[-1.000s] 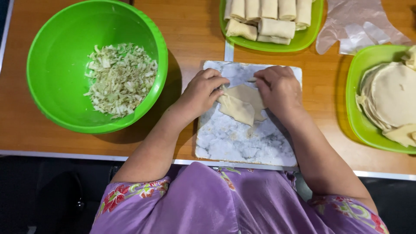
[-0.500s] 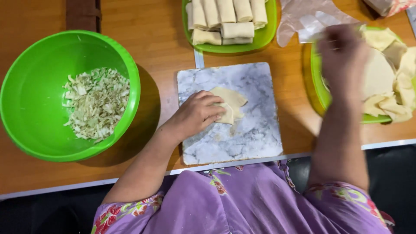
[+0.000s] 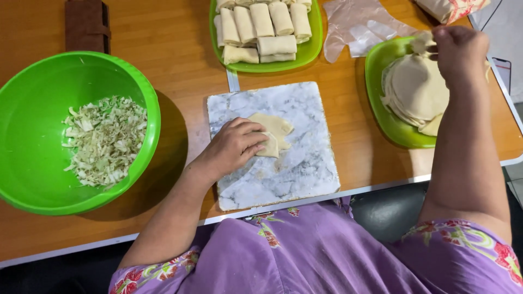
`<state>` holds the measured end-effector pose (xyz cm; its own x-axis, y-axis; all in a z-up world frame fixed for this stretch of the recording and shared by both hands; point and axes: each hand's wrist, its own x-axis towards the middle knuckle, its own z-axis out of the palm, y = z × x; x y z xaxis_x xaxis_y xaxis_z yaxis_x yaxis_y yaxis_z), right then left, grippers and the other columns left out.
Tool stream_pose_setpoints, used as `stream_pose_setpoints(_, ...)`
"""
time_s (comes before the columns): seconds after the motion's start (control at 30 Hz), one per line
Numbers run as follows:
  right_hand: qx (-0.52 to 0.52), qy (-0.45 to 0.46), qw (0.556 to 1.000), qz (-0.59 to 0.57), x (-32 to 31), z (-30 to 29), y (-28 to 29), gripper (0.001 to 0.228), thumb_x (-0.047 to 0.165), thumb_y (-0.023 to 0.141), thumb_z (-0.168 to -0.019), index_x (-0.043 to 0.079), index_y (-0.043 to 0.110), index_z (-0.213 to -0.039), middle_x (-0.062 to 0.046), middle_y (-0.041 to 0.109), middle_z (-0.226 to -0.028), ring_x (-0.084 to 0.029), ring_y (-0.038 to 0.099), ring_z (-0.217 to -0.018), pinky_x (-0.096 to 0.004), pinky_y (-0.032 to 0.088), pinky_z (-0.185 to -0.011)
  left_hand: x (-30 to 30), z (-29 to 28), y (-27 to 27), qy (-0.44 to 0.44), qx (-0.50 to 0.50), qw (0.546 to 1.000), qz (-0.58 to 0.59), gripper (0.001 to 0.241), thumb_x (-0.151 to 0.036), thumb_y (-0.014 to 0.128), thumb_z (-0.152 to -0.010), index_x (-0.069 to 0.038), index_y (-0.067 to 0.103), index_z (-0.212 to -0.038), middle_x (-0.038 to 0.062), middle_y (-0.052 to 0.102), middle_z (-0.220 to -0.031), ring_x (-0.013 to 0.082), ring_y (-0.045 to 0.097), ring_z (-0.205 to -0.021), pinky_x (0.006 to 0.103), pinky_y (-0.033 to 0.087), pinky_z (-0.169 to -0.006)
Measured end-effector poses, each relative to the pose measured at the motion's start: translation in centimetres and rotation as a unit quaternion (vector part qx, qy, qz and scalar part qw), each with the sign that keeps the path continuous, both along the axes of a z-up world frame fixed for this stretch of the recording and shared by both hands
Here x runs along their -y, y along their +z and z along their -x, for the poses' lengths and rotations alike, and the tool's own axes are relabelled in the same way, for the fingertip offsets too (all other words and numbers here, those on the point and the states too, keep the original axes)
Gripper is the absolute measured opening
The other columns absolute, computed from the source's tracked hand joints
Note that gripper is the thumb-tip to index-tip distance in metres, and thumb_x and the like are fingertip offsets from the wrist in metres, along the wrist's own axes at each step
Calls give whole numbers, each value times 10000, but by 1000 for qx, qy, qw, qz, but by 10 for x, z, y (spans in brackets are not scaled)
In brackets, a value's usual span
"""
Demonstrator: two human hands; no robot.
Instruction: The person places shredded cabbage filling onto a thin dough sheet, folds the edges, and rolls it into a cylindrical spring roll. The finished roll is placed on a tray with other completed rolls. The process is repeated with additional dough sheets and filling.
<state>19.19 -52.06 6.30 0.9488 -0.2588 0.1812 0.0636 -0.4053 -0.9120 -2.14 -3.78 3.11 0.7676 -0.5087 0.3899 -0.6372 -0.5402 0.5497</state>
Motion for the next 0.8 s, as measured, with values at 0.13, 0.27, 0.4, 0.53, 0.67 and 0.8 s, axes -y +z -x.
stream_pose_setpoints(0.13,34,32,999,28,32,-16,-6,163,115,659,-925,79,761,-1047,-15,744,-923,-76,718,-759,-280,584,-695,0,0,1,3,1,1000,0,205,-150,757,-894,-59,761,-1078,78,705,-1174,290,625,-1122,425,504,-978)
stream_pose_setpoints(0.27,85,-17,929,360,94,-41,-37,245,70,732,-919,51,813,-1149,-149,792,-1107,-240,743,-929,-390,582,-871,0,0,1,2,-5,1000,2,207,-147,754,-894,-55,760,-1080,80,705,-1175,288,623,-1132,422,505,-977)
stream_pose_setpoints(0.4,-24,-42,907,418,78,-20,-23,378,230,806,-901,194,797,-1278,-201,729,-1105,-372,686,-952,-443,520,-892,-1,0,2,1,-11,1000,-1,210,-140,752,-892,-52,759,-1083,83,704,-1177,291,620,-1120,424,506,-977)
stream_pose_setpoints(0.53,52,-5,849,525,97,-39,-50,361,284,802,-886,157,805,-1224,-189,757,-1075,-429,596,-1043,-491,480,-985,-2,0,1,0,-7,1000,-3,216,-143,753,-889,-53,758,-1085,82,704,-1177,292,621,-1121,426,503,-982)
stream_pose_setpoints(0.67,9,-29,842,539,90,-37,-47,278,318,779,-870,175,823,-1104,-178,730,-1153,-416,561,-1126,-481,475,-970,-2,-1,1,2,-9,1000,-5,214,-150,751,-893,-55,759,-1085,81,704,-1181,288,623,-1117,426,500,-985)
stream_pose_setpoints(0.8,90,-26,851,517,101,-28,-49,190,242,849,-912,121,819,-1055,-247,699,-1102,-410,611,-1093,-478,490,-955,-1,-1,0,3,-13,1000,-2,220,-154,751,-889,-59,760,-1087,81,708,-1179,285,626,-1109,424,500,-984)
